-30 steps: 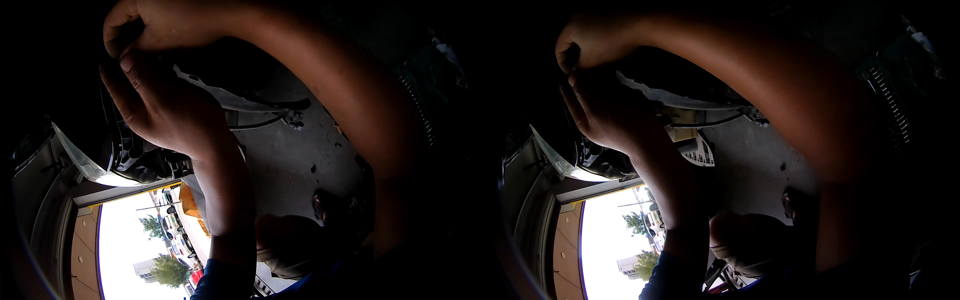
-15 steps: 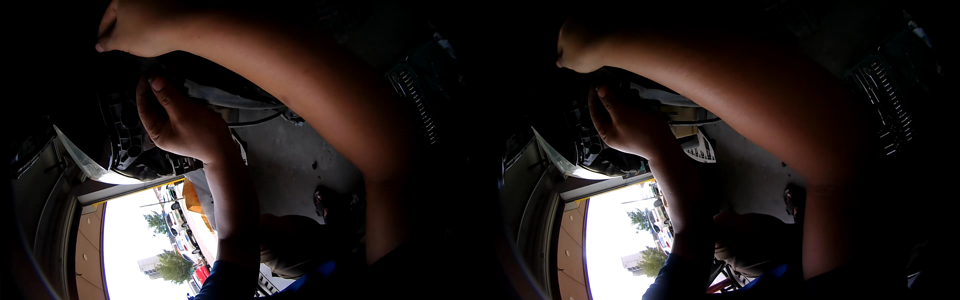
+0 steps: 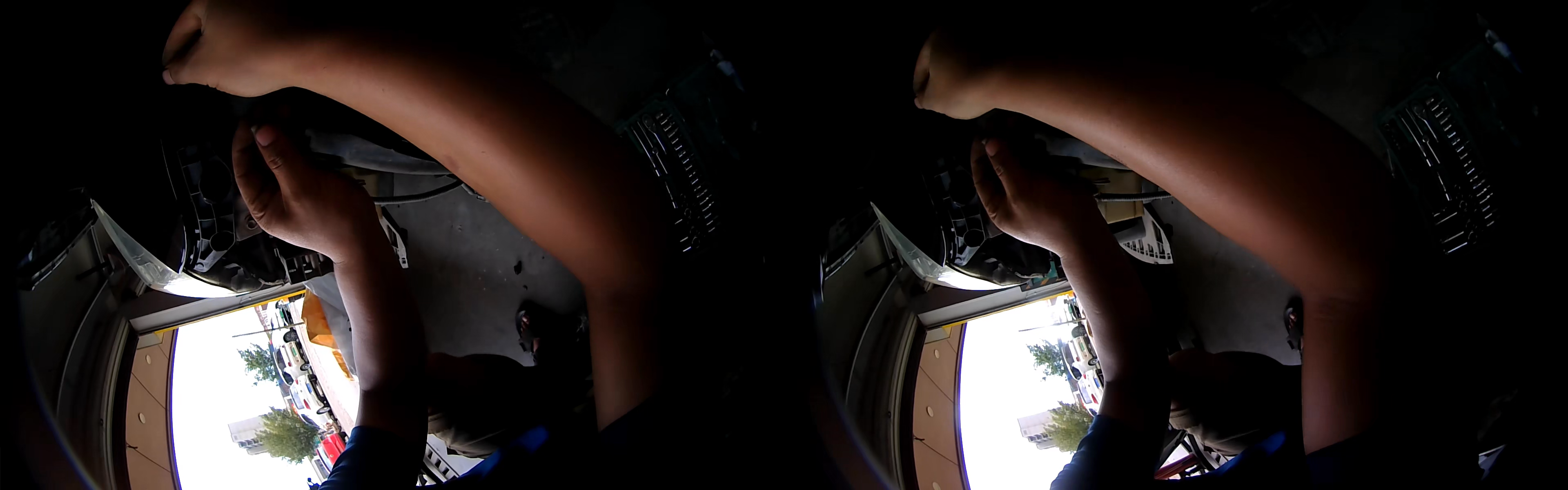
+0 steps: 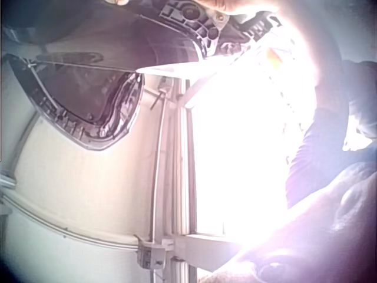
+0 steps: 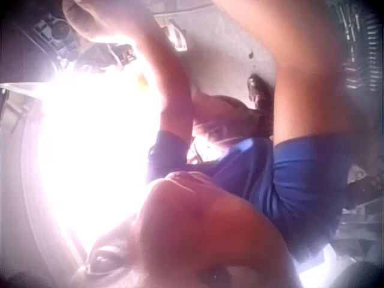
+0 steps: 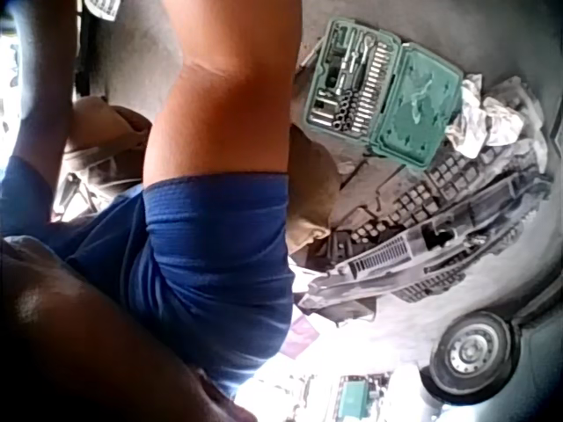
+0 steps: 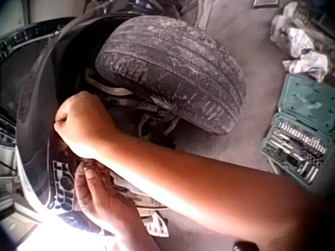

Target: The person removes fasteners and cuts a plastic component in a car's wheel well area using a socket wrench, pliers, and scissors.

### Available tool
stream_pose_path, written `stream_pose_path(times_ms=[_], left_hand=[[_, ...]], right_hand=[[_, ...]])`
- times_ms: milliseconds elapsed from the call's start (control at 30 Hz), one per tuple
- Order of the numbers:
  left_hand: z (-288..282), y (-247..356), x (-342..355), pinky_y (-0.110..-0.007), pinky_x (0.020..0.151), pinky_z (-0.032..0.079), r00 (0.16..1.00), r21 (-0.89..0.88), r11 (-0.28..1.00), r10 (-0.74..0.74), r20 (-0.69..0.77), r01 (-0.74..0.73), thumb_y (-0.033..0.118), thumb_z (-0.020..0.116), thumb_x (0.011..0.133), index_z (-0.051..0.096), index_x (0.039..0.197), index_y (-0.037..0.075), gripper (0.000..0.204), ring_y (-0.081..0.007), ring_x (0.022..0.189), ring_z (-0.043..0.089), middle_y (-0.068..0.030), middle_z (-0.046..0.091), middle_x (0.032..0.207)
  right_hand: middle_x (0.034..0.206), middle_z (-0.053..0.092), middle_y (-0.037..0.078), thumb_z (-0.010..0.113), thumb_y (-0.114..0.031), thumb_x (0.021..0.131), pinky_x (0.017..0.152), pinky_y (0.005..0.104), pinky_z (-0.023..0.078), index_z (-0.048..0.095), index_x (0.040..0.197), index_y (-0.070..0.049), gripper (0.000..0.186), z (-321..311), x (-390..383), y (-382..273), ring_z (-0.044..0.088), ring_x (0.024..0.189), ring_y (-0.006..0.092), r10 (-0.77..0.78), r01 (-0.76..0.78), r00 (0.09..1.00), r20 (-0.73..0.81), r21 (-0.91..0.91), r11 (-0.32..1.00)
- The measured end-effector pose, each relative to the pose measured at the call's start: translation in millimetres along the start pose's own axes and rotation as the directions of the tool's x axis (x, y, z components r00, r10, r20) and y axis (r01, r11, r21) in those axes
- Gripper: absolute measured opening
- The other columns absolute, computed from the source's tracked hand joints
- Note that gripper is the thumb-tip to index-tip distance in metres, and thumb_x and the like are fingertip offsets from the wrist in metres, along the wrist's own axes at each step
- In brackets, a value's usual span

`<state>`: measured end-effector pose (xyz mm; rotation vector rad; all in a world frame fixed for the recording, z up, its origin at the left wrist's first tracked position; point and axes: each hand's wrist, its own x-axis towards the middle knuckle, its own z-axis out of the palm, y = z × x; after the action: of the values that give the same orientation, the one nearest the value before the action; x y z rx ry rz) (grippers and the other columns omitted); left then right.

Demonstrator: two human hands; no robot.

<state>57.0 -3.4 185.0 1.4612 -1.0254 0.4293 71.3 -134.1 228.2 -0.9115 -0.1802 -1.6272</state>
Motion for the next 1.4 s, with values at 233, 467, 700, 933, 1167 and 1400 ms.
stream_pose_path(times_ms=[233,467,700,933,1167,1400], left_hand=[[-11,3,0,-0.03,0.083,0.054,1.0,0.004,1.0,0.006,-0.015,-0.006,0.016,0.061,0.096,0.059,0.116,-0.002,0.027,-0.021,0.091,0.067,-0.0139,0.069,0.102],[-6,-1,1,-0.031,0.084,0.054,1.0,-0.077,0.997,-0.008,0.029,0.01,0.016,0.06,0.096,0.059,0.116,-0.002,0.027,-0.021,0.092,0.067,-0.0141,0.069,0.1],[-9,3,1,-0.034,0.089,0.054,0.997,-0.071,0.997,-0.006,0.08,0.012,0.017,0.06,0.096,0.058,0.117,-0.003,0.028,-0.0228,0.095,0.068,-0.0156,0.069,0.103],[-11,2,-5,-0.035,0.091,0.053,0.997,-0.071,0.996,-0.049,0.054,0.053,0.014,0.059,0.096,0.058,0.116,-0.003,0.026,-0.0244,0.097,0.066,-0.016,0.068,0.104],[9,7,-7,-0.035,0.091,0.053,0.992,-0.148,0.982,-0.111,0.064,0.12,0.014,0.059,0.097,0.055,0.12,-0.004,0.03,-0.0255,0.099,0.066,-0.0178,0.066,0.105],[2,0,-5,-0.034,0.09,0.053,0.99,-0.159,0.978,-0.131,0.049,0.137,0.015,0.058,0.097,0.055,0.12,-0.004,0.031,-0.024,0.097,0.066,-0.0173,0.067,0.104]], right_hand=[[0.067,0.063,0.022,0.064,-0.007,0.072,0.059,0.0392,0.052,0.07,0.071,0.002,0.011,17,-11,1,0.065,0.06,0.0333,-0.018,0.022,1.0,-0.025,0.175,0.984],[0.069,0.063,0.023,0.064,-0.008,0.075,0.059,0.0397,0.051,0.07,0.075,0.003,0.012,-5,-19,-21,0.065,0.061,0.034,-0.01,0.016,0.994,-0.104,0.054,0.998],[0.07,0.065,0.023,0.066,-0.011,0.077,0.058,0.0369,0.05,0.072,0.08,0.002,0.014,7,-9,-2,0.066,0.06,0.0293,0.128,-0.124,0.992,-0.014,0.144,0.982],[0.061,0.065,0.017,0.066,-0.014,0.074,0.053,0.0336,0.048,0.07,0.074,0.002,0.017,8,-11,-8,0.063,0.053,0.0203,0.296,-0.293,0.955,0.026,0.25,0.923],[0.059,0.063,0.018,0.066,-0.017,0.072,0.052,0.037,0.048,0.068,0.068,0.002,0.019,80,26,43,0.064,0.053,0.0253,0.242,-0.276,0.937,-0.254,-0.111,0.955],[0.065,0.064,0.02,0.066,-0.019,0.07,0.056,0.0402,0.049,0.067,0.068,0.003,0.021,18,-6,1,0.064,0.059,0.0313,0.133,-0.099,0.981,-0.144,0.222,0.97]])
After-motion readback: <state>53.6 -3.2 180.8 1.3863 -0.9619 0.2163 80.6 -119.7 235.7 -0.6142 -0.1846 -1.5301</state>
